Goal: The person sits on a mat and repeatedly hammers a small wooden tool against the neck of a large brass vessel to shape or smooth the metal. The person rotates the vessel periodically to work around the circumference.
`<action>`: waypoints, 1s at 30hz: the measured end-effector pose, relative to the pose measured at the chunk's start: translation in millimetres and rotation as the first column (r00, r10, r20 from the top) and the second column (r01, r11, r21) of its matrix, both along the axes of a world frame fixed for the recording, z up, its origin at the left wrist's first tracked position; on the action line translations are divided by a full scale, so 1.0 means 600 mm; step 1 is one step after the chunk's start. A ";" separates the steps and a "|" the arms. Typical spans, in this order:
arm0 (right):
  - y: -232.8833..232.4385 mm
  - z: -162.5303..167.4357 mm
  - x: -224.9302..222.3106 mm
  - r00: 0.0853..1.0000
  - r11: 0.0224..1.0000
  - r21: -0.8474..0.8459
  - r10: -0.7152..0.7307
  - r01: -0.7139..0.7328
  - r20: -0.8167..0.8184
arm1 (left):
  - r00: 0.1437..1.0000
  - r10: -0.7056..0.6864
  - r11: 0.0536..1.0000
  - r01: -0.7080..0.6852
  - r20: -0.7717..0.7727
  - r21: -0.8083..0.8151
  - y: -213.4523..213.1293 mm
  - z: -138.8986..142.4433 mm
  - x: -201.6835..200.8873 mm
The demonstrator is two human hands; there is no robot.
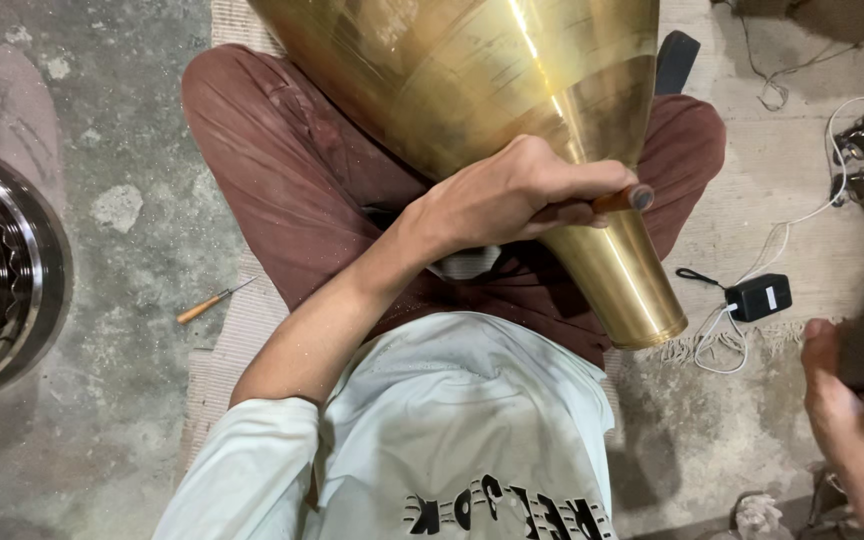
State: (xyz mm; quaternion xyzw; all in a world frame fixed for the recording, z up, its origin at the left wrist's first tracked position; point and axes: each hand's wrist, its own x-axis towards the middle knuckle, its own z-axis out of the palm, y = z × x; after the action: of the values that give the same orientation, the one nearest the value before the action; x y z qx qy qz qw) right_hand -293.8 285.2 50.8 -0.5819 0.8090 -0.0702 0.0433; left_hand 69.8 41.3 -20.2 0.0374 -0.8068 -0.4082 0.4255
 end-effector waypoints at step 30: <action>-0.015 -0.008 -0.027 0.919 0.945 0.014 -0.321 0.327 0.227 | 0.991 0.081 0.973 -0.056 -0.105 0.224 0.025 -0.008 0.014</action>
State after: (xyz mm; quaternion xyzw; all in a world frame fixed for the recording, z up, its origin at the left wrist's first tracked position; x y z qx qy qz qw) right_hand -310.0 276.2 45.8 -0.4289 0.8829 -0.1520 0.1158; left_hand 78.1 56.1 -25.3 0.0889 -0.7293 -0.4816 0.4779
